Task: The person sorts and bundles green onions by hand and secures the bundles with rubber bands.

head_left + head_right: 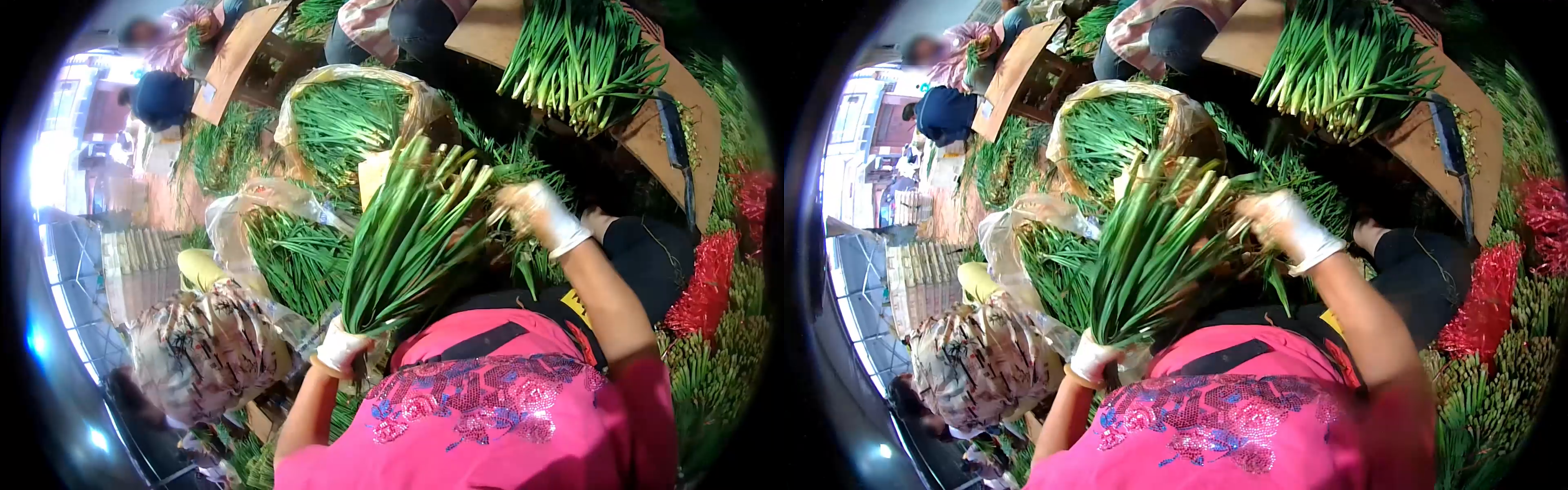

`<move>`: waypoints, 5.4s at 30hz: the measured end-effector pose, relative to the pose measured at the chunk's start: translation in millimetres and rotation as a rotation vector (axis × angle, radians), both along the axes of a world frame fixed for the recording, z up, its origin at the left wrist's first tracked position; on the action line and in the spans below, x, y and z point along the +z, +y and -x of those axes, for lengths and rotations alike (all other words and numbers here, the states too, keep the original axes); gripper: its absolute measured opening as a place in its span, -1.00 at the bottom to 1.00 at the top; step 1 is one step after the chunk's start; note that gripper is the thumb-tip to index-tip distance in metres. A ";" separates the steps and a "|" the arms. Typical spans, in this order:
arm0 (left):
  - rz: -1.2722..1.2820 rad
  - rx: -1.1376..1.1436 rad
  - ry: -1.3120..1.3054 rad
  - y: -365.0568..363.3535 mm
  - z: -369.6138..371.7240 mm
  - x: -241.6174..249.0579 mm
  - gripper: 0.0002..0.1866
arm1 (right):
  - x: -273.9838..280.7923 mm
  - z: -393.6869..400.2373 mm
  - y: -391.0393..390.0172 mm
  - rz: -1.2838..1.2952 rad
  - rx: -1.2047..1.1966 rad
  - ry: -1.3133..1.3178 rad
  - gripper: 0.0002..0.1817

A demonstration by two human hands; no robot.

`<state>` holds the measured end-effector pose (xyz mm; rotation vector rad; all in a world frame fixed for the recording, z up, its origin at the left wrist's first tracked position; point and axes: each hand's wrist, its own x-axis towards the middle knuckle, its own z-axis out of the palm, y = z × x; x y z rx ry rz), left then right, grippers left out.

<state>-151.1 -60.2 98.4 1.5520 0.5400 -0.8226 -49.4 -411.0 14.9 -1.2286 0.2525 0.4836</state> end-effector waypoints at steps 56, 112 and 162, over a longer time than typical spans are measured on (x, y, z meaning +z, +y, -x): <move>-0.018 -0.104 -0.012 12.0 -0.2 -63.5 -0.71 | -14.0 38.3 0.1 0.336 0.060 -0.311 -0.85; -1.423 -1.609 -1.435 -34.0 -104.2 133.7 -0.79 | 126.7 -0.9 107.5 0.743 0.424 -1.140 0.07; 0.664 -0.491 -0.566 -221.3 -118.6 76.9 -0.09 | 193.0 -10.9 16.7 -0.290 -0.370 -0.851 -0.60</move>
